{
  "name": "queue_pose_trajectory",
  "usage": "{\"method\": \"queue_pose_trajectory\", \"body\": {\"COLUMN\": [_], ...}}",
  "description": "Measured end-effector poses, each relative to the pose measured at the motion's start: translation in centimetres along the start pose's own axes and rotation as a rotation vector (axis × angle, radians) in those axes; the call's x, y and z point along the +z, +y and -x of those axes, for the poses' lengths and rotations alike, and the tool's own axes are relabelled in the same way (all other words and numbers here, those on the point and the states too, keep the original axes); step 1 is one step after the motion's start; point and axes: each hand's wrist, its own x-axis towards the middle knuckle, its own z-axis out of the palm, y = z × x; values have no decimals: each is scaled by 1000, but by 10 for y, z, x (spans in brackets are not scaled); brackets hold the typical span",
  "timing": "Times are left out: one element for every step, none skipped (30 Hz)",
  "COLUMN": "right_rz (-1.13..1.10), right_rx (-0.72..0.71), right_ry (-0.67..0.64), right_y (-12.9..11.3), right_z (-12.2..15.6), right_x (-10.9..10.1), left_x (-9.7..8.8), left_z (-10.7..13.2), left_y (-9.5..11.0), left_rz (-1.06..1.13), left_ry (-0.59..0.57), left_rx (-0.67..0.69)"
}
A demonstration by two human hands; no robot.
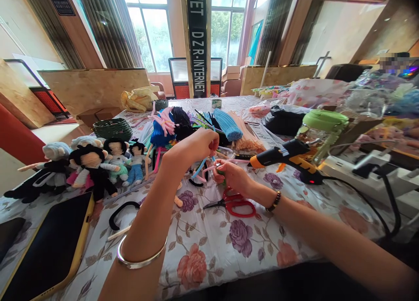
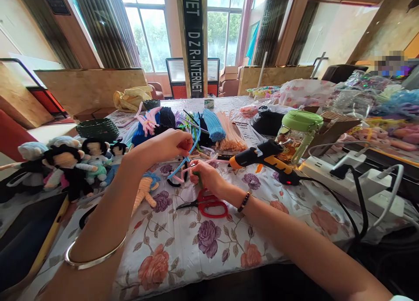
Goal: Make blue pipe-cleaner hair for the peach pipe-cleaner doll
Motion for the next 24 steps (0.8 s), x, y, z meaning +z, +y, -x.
{"method": "queue_pose_trajectory", "body": {"right_rz": [0, 1, 1, 2, 3, 4, 5, 8, 10, 12, 14, 15, 13, 11, 8, 4, 0, -3, -6, -9, -11, -12, -12, -11], "right_rx": [-1, -1, -2, -3, -4, -5, -6, -5, -4, -2, 0, 0, -2, -3, -6, -8, -9, -10, -12, -14, -16, -17, -18, -19], "right_ry": [3, 6, 9, 11, 12, 12, 11, 10, 8, 5, 3, 1, -1, -3, -4, -6, -6, -6, -7, -7, -7, -8, -7, -6], "right_y": [0, 0, 0, 0, 0, 1, 1, 2, 2, 2, 2, 2, 2, 2, 2, 2, 1, 1, 1, 2, 2, 2, 2, 3], "right_z": [0, 0, 0, 0, 0, 0, 0, 0, 0, 1, 1, 1, 1, 1, 1, 1, 0, 0, 0, 0, 0, -1, -1, -1], "right_x": [0, 1, 1, 1, 1, 1, 1, 1, 1, 1, 1, 0, 0, 0, 0, 0, -1, -1, -2, -2, -3, -3, -3, -3], "left_x": [0, 1, 1, 1, 2, 2, 3, 3, 4, 5, 5, 5, 5, 5, 5, 5, 5, 5, 5, 6, 6, 7, 7, 8], "left_z": [0, 0, -1, -1, -1, -2, -2, -2, -3, -3, -3, -3, -3, -2, -2, -2, -2, -3, -3, -3, -3, -4, -4, -4], "left_y": [0, 0, 0, 0, 0, 0, 0, 0, 0, 0, 0, 1, 1, 2, 2, 1, 1, 0, -2, -4, -6, -8, -9, -11], "left_rz": [0, -1, -3, -7, -10, -11, -10, -6, -2, 4, 9, 13, 16, 18, 19, 19, 17, 15, 14, 12, 11, 11, 10, 10], "left_ry": [-2, -3, 0, 3, 6, 7, 6, 3, -1, -3, -5, -5, -4, -2, -1, -1, -2, -2, -2, -4, -7, -12, -18, -25], "left_rx": [-1, 0, 3, 6, 8, 10, 14, 19, 25, 31, 36, 39, 41, 43, 44, 44, 45, 45, 44, 42, 38, 33, 27, 22]}}
